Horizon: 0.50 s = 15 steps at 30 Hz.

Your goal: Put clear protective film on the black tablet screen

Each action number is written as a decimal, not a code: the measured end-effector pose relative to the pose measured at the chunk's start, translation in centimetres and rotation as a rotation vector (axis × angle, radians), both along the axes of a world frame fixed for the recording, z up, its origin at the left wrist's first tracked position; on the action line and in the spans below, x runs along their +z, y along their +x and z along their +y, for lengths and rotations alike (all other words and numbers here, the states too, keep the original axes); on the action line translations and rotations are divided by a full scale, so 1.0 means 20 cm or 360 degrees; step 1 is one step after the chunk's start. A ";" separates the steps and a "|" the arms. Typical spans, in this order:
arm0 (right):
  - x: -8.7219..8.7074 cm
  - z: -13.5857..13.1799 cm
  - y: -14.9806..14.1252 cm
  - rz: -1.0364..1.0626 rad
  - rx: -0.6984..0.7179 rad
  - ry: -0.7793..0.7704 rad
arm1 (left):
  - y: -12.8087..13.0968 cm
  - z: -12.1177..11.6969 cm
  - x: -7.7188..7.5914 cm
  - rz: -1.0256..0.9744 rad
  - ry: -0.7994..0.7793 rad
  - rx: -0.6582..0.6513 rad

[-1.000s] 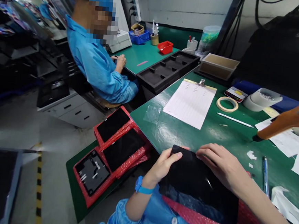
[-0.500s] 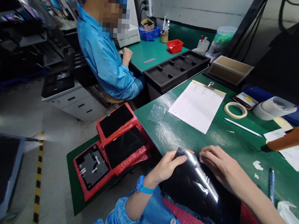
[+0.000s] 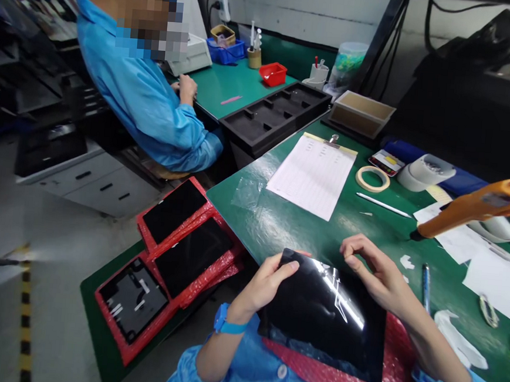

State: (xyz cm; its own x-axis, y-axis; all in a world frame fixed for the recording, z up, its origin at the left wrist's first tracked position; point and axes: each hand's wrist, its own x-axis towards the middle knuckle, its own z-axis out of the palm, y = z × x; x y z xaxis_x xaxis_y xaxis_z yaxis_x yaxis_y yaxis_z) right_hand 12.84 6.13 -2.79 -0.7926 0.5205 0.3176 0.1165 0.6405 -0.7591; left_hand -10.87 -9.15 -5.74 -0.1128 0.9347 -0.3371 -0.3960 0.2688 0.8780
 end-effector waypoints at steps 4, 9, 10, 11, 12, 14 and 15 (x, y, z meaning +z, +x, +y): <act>0.04 -0.02 0.06 -0.0084 0.0017 0.0028 | 0.00 0.00 0.00 -0.0037 -0.0023 -0.0001; 0.04 -0.02 0.01 -0.0223 0.0136 0.0031 | 0.00 0.01 0.01 -0.0032 -0.0025 0.0005; 0.04 -0.02 0.00 -0.0241 0.0156 0.0035 | 0.01 0.01 0.01 -0.0035 -0.0026 0.0005; 0.04 -0.01 -0.02 -0.0254 0.0172 0.0044 | 0.01 0.01 0.01 -0.0039 -0.0025 0.0004; 0.04 0.00 -0.03 -0.0269 0.0186 0.0054 | 0.01 0.01 0.01 -0.0044 -0.0022 0.0004; 0.05 0.01 -0.05 -0.0319 0.0221 0.0070 | 0.01 0.01 0.01 -0.0052 -0.0014 0.0004; 0.06 0.02 -0.06 -0.0348 0.0239 0.0074 | 0.01 0.01 0.01 -0.0055 -0.0012 0.0005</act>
